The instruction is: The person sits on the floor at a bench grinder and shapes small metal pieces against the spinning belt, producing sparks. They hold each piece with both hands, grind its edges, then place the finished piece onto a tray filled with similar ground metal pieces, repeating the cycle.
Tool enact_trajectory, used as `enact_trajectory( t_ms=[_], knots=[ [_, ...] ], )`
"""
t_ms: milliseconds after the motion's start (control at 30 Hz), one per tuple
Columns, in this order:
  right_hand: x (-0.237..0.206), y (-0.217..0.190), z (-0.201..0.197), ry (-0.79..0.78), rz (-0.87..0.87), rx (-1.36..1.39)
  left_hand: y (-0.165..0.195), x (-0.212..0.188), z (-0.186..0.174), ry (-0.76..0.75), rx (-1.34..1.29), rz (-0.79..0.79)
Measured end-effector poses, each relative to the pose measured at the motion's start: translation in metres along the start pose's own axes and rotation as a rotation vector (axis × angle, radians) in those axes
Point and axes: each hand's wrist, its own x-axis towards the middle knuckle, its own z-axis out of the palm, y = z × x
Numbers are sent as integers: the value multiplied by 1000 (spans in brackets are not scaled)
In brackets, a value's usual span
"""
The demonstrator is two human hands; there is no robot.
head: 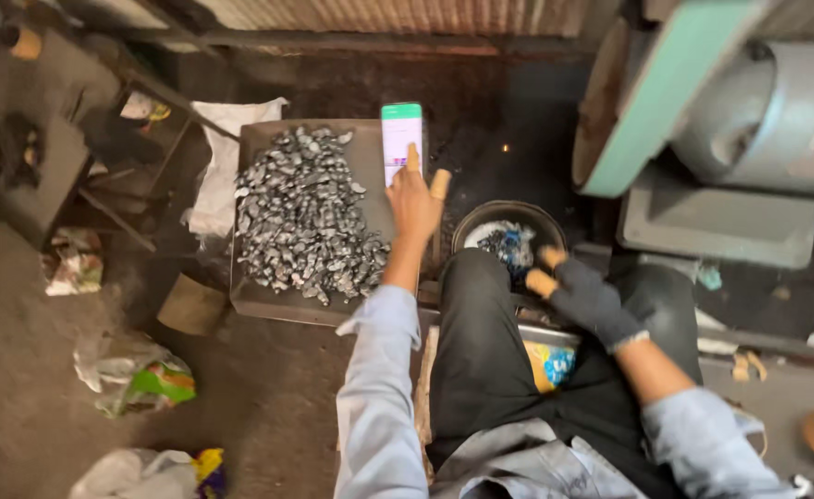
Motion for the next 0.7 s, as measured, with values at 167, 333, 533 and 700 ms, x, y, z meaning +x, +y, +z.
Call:
enact_trajectory(
  t_ms=[167,333,533,700],
  knots=[
    [-25,-23,46,-408,722,119,-49,36,-18,60,100,144],
    [-23,-55,64,-243,937,228,-65,15,-15,235,29,-80],
    [-13,-68,72,-246,512,-102,-95,-45,-26,37,-23,-83],
    [-6,-68,75,-313,492,-225,-109,-53,-36,102,77,-89]
  ],
)
